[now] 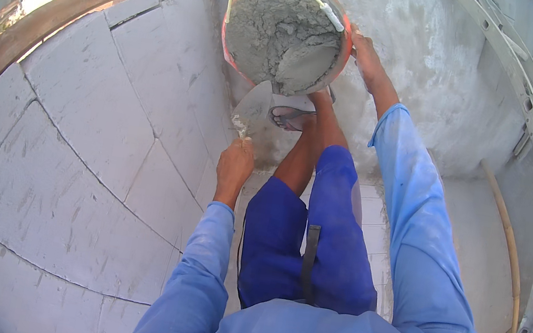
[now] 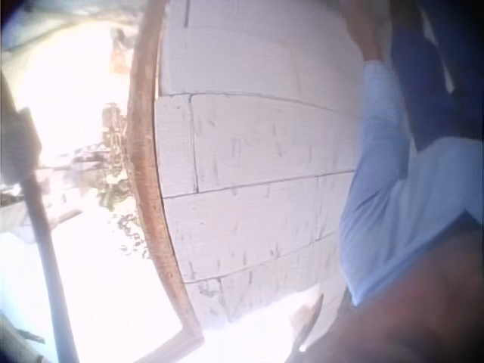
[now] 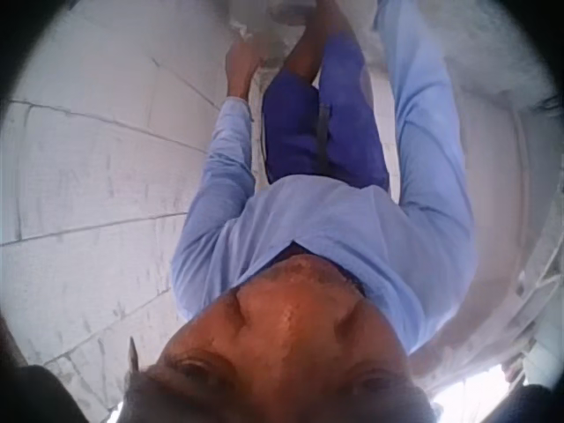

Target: The person applies mortar to the top edge of a concrete block wall using a trowel, taking mortar from a bucket.

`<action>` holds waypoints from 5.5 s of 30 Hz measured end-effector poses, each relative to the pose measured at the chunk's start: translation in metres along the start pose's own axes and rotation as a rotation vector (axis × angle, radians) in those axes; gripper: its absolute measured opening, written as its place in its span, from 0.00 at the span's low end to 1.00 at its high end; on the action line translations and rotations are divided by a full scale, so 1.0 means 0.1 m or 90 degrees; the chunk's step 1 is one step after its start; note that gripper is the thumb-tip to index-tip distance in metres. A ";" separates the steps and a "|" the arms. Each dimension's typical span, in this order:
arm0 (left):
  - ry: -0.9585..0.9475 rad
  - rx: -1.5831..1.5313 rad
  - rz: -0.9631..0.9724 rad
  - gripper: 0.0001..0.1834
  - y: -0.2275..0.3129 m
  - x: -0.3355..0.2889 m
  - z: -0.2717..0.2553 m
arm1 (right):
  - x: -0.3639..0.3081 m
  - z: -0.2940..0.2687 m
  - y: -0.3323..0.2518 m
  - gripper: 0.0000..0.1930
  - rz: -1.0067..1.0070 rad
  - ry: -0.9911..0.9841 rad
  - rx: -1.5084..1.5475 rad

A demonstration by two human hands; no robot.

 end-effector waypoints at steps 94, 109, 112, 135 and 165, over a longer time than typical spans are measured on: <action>1.001 0.129 -0.113 0.11 0.19 -6.99 -4.63 | -5.55 0.88 -5.96 0.28 -0.994 -0.454 -0.096; 1.126 0.115 -0.194 0.12 0.22 -7.30 -4.22 | -5.42 0.96 -6.20 0.22 -1.008 -0.353 -0.075; 0.986 -0.107 -0.207 0.16 0.27 -7.66 -4.26 | -5.41 0.95 -6.25 0.22 -1.007 -0.340 -0.072; 0.372 0.328 0.002 0.13 0.55 -7.08 -5.12 | -5.24 0.85 -6.10 0.20 -0.976 -0.354 0.036; 0.710 -0.022 0.007 0.18 0.33 -7.91 -4.35 | -4.19 0.46 -5.33 0.17 -0.768 -0.297 -0.141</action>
Point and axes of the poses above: each hand's wrist, its own x-axis towards the middle knuckle, its own z-axis out of the palm, y = z × x, the point moved 3 cm from there along x, towards the middle knuckle, and after that the axes turned 14 degrees about -x, right-handed, at the moved point
